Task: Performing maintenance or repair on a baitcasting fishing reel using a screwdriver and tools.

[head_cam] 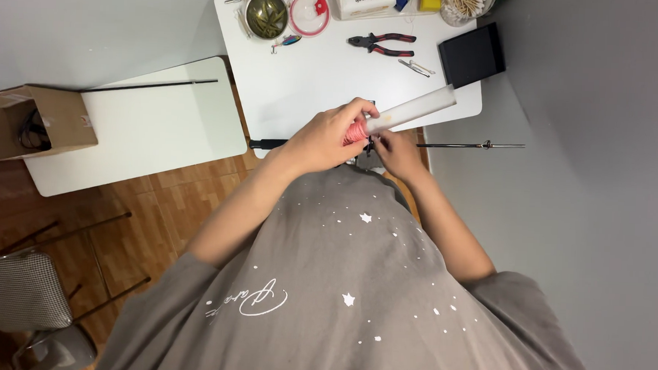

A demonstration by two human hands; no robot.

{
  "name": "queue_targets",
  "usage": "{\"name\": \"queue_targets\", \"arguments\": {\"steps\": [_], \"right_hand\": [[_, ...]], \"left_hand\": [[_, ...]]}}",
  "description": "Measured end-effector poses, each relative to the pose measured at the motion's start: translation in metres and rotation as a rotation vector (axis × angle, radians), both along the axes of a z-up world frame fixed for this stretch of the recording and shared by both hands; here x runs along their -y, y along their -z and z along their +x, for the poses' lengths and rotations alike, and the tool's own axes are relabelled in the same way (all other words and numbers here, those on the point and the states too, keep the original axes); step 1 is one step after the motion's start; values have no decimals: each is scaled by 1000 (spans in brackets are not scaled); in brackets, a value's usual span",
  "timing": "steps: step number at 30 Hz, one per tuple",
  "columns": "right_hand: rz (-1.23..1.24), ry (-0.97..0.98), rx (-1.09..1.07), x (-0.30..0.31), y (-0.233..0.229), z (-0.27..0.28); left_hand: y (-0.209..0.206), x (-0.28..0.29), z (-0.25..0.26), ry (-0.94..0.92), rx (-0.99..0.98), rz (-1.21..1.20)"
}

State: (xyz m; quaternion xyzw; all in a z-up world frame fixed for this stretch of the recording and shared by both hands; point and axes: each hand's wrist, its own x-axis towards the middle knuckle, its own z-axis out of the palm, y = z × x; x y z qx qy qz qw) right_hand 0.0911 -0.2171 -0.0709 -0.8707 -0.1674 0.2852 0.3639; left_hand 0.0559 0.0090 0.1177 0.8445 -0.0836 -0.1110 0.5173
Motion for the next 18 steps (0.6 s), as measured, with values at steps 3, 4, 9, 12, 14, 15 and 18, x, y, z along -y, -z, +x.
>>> {"name": "queue_targets", "arguments": {"steps": [3, 4, 9, 12, 14, 15, 18], "right_hand": [[26, -44, 117, 4, -20, -12], [26, -37, 116, 6, -21, -15], [52, -160, 148, 8, -50, -27], [113, -237, 233, 10, -71, -26], [68, -279, 232, 8, -86, -23], [21, -324, 228, 8, -94, -22], [36, -321, 205, 0, -105, -14]], "left_hand": [[-2, 5, 3, 32, 92, -28], [-1, 6, 4, 38, 91, -29], [-4, 8, 10, 23, 31, -7], [-5, 7, 10, 43, 67, 35], [0, 5, 10, 55, 69, 68], [3, 4, 9, 66, 70, 98], [8, 5, 5, 51, 62, 120]]}}
